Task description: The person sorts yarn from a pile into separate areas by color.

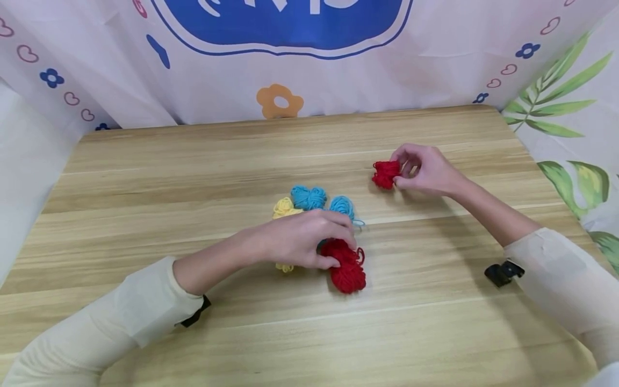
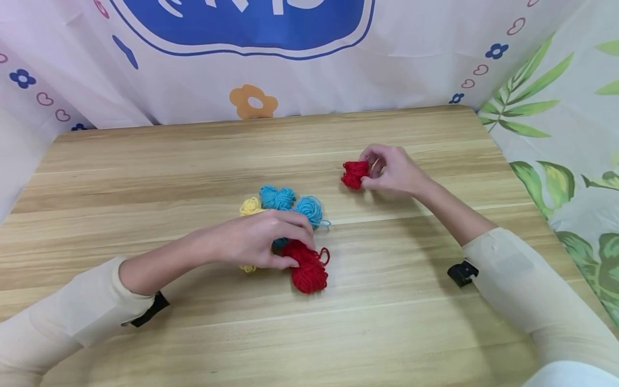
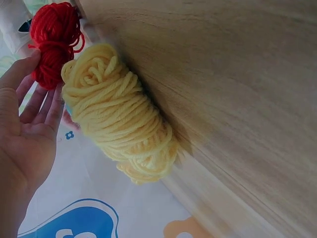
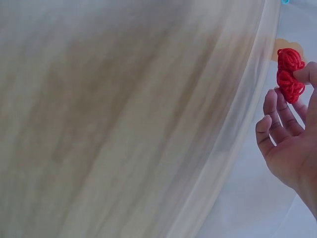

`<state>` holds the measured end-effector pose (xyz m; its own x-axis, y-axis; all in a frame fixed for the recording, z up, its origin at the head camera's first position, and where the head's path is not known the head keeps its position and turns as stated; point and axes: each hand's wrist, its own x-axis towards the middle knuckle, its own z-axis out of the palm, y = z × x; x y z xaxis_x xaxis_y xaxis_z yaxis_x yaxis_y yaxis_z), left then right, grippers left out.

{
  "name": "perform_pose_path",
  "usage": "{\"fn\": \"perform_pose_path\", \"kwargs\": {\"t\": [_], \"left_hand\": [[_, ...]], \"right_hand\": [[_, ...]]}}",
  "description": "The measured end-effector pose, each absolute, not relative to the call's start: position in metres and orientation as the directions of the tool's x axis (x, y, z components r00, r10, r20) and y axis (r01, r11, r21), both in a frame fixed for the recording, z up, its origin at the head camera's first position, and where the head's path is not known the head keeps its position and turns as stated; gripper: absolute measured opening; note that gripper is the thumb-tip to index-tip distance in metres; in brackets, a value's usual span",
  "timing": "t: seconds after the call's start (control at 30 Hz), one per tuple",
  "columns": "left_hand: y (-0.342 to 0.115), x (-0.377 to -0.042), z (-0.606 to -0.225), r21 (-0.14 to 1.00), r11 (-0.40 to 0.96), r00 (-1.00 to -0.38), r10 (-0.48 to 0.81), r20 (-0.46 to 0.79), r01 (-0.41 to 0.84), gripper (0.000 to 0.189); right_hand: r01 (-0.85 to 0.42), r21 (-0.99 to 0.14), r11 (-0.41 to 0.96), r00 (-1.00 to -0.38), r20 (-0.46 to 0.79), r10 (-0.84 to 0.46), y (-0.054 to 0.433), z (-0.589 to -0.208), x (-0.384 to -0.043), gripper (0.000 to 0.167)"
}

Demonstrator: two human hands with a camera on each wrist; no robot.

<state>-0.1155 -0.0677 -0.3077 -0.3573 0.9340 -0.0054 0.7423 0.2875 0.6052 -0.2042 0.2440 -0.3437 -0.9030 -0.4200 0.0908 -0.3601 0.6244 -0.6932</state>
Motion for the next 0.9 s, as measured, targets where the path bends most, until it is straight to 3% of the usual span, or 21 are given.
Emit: {"fn": "perform_pose_path", "kwargs": {"t": [0.9], "left_hand": [[-0.067, -0.117, -0.312, 0.642, 0.258, -0.342, 0.94, 0.006, 0.722, 0.033]], "right_hand": [[-0.307, -0.692, 0.654, -0.93, 0.072, -0.36, 0.243, -0.347, -0.222, 0.027]]}}
